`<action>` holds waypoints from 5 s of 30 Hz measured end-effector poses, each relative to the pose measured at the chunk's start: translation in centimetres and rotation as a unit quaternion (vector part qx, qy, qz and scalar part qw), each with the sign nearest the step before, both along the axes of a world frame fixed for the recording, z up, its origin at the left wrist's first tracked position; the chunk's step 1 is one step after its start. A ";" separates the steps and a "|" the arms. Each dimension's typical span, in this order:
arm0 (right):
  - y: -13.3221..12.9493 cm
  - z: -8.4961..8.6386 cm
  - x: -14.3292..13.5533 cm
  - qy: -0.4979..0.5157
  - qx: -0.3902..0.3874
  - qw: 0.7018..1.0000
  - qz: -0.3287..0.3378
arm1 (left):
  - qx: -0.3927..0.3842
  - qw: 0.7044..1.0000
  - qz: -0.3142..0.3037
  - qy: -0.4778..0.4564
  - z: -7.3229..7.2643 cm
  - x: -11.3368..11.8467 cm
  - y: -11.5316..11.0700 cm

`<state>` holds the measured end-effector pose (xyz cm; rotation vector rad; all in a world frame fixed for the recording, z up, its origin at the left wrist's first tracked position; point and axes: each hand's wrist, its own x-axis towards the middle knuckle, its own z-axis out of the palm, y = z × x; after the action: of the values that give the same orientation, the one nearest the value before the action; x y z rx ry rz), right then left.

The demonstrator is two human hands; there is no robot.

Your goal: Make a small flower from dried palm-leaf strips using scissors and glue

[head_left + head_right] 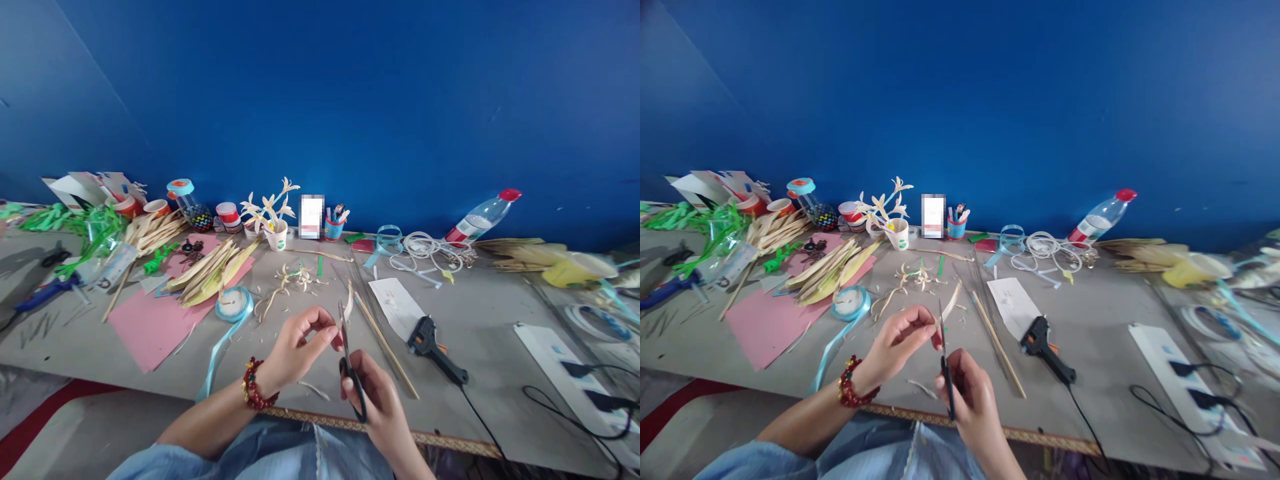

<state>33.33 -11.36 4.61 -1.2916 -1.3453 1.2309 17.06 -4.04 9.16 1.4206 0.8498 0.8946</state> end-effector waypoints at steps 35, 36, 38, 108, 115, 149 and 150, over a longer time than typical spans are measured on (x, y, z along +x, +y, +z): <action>-0.4 -0.1 0.2 0.013 0.001 1.000 0.000 | -0.220 0.926 0.020 -0.304 -1.2 0.5 0.1; -0.4 -0.1 0.1 0.015 -0.002 1.000 0.000 | -0.235 0.916 0.017 -0.323 -1.2 0.6 0.0; -0.3 0.0 0.0 0.022 -0.007 1.000 -0.002 | -0.266 0.896 0.016 -0.356 -1.3 0.9 -0.2; -0.7 -0.6 1.3 0.026 -0.047 0.994 0.094 | -0.057 0.992 0.055 -0.098 -0.4 -0.7 1.4; -0.8 -0.6 1.2 0.016 -0.038 0.995 0.088 | -0.059 0.991 0.051 -0.108 -0.3 -0.6 1.5; -0.9 -0.6 0.9 0.049 -0.052 0.994 0.078 | -0.050 0.994 0.050 -0.079 0.0 -0.7 1.3; -0.9 -0.6 0.9 0.044 -0.051 0.995 0.078 | -0.049 0.995 0.047 -0.078 0.0 -0.7 1.3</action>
<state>34.27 -12.29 4.05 -1.2047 -1.3560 1.4636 16.35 -2.75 9.14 1.2177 0.8372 1.0084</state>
